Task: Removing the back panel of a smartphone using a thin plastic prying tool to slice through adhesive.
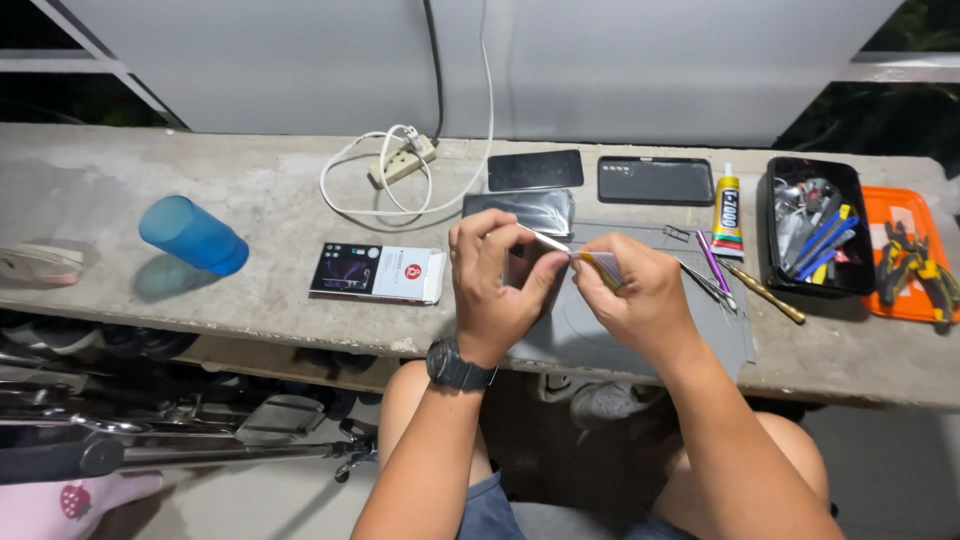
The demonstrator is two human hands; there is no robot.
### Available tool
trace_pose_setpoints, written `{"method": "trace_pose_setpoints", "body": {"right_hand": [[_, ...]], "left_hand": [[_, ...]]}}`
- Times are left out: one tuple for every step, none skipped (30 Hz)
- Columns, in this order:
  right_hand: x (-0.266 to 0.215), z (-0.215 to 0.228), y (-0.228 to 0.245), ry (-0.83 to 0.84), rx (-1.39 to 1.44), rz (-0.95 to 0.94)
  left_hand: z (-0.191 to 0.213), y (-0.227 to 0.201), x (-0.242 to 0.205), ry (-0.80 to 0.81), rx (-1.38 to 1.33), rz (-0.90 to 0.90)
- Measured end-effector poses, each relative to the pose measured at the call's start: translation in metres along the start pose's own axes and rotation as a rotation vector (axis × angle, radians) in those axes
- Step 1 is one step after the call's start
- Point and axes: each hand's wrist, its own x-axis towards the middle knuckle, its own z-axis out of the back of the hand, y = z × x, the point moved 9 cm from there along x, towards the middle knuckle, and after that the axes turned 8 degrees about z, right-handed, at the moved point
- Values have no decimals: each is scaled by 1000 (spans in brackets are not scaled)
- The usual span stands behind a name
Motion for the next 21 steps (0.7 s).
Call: {"method": "trace_pose_setpoints", "body": {"right_hand": [[2, -1, -2, -3, 10, 4], [0, -1, -6, -6, 21, -10], [-1, -1, -9, -8, 32, -23], [0, -1, -8, -7, 35, -28], [1, -1, -6, 1, 44, -21], [4, -2, -3, 10, 54, -11], [3, -2, -5, 13, 56, -13], [2, -2, -6, 13, 50, -15], [1, -2, -7, 13, 44, -18], [2, -2, -5, 14, 46, -18], [4, -1, -4, 11, 54, -21], [5, 0, -2, 8, 61, -23], [4, 0, -3, 8, 61, -23], [3, 0, -3, 8, 51, -22], [3, 0, -3, 8, 41, -21], [2, 0, -2, 6, 40, -21], [2, -1, -2, 8, 46, -23], [2, -2, -1, 10, 54, -24], [2, -1, 0, 9, 54, -23], [3, -1, 1, 11, 54, -25], [3, -1, 2, 14, 55, -27]], "left_hand": [[2, 2, 2, 0, 10, -5], [0, 0, 1, 45, 16, -44], [-2, -2, -1, 90, 23, -82], [-3, -1, -2, 93, 25, -78], [-5, -4, -4, 118, 50, -112], [-7, -6, -5, 139, 76, -146], [-8, -5, -5, 140, 79, -143], [-10, -7, -7, 158, 106, -170], [-12, -9, -8, 177, 132, -198], [-12, -7, -9, 177, 134, -196], [-13, -7, -9, 176, 132, -206], [-13, -6, -9, 176, 128, -215], [-14, -5, -9, 176, 128, -215], [-15, -5, -9, 182, 131, -219], [-16, -4, -9, 188, 134, -224], [-16, -4, -9, 190, 132, -225], [-16, -4, -8, 198, 143, -226], [-16, -4, -7, 205, 155, -228], [-16, -5, -6, 206, 155, -229], [-17, -5, -6, 212, 164, -226], [-18, -5, -6, 219, 173, -222]]}}
